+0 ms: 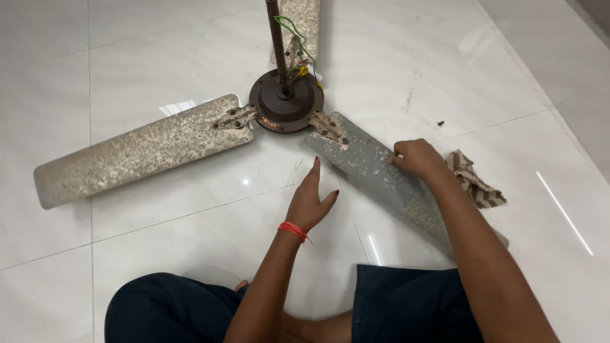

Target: The person sits on the floor and uses a screwdriver to loosen and remove the screws holding the blades to the ceiling fan motor. They remove one blade and set it aside, then proceed to remove a second blade.

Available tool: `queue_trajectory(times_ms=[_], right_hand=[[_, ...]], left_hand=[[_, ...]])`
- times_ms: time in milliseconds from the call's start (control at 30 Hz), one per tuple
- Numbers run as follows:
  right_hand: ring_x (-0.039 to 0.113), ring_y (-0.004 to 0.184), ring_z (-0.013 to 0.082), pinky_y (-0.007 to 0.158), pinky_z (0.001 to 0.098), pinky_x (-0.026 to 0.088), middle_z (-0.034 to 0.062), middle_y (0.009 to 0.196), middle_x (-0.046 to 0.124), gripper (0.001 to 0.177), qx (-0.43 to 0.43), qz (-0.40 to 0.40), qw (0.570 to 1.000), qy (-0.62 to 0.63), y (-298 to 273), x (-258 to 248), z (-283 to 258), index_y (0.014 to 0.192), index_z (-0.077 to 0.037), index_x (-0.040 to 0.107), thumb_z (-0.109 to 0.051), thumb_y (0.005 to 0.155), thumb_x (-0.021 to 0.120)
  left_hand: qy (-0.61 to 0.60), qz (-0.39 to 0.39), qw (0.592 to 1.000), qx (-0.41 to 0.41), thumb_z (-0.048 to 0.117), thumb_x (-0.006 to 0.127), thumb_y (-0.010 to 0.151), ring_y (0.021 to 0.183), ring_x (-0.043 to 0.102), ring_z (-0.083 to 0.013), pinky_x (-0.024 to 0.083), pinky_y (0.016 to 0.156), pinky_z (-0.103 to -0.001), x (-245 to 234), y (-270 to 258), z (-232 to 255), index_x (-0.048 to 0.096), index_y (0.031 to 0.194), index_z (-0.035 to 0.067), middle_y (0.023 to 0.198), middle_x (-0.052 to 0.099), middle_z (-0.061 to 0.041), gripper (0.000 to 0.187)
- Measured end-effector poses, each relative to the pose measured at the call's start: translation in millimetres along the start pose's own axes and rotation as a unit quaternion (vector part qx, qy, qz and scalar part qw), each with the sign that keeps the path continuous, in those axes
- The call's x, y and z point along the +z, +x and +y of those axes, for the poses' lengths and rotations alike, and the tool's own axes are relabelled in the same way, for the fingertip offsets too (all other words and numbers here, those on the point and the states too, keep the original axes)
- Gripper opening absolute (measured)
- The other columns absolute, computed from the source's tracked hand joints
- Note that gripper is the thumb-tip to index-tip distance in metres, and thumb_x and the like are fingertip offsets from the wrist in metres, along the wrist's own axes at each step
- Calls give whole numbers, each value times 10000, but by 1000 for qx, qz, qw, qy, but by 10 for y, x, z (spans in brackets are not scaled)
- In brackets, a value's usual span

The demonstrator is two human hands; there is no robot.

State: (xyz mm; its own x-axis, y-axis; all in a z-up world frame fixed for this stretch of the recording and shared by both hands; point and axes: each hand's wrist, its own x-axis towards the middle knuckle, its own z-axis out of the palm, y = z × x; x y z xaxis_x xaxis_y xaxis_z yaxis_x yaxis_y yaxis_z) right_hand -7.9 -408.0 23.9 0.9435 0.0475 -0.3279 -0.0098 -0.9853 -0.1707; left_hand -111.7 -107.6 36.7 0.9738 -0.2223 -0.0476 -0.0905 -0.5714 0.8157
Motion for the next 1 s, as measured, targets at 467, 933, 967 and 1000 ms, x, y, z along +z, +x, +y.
queue_trajectory(times_ms=[467,933,967,1000], right_hand=[[735,962,306,902,416,579,160,1066,731,511,5,-45,997,60,114,-255,149,1432,-298,647,-60,992,541],[764,1005,139,831,249,648,56,1054,766,138,-145,359,795,467,486,-461,-1432,1074,-44,661,-33,961,740],[769,991,143,815,256,642,51,1039,773,141,-149,366,804,444,542,-449,-1502,1069,-42,665,-32,956,748],[770,963,158,788,269,630,63,1020,770,152,-160,363,819,415,578,-444,-1553,1066,-37,666,-29,944,756]], left_hand=[[137,62,988,32,269,751,869,1532,198,-419,277,1204,-522,453,-67,187,213,1597,26,1686,174,-212,937],[205,-64,977,-8,331,798,819,1561,123,-343,165,1227,-554,329,-11,222,205,1604,98,1701,150,-102,1011],[204,-81,976,-8,331,798,816,1556,119,-344,162,1223,-555,319,-16,235,201,1603,97,1699,144,-103,1016],[201,-97,975,-8,332,799,813,1551,114,-345,160,1220,-557,314,-30,246,196,1603,96,1697,138,-104,1021]])
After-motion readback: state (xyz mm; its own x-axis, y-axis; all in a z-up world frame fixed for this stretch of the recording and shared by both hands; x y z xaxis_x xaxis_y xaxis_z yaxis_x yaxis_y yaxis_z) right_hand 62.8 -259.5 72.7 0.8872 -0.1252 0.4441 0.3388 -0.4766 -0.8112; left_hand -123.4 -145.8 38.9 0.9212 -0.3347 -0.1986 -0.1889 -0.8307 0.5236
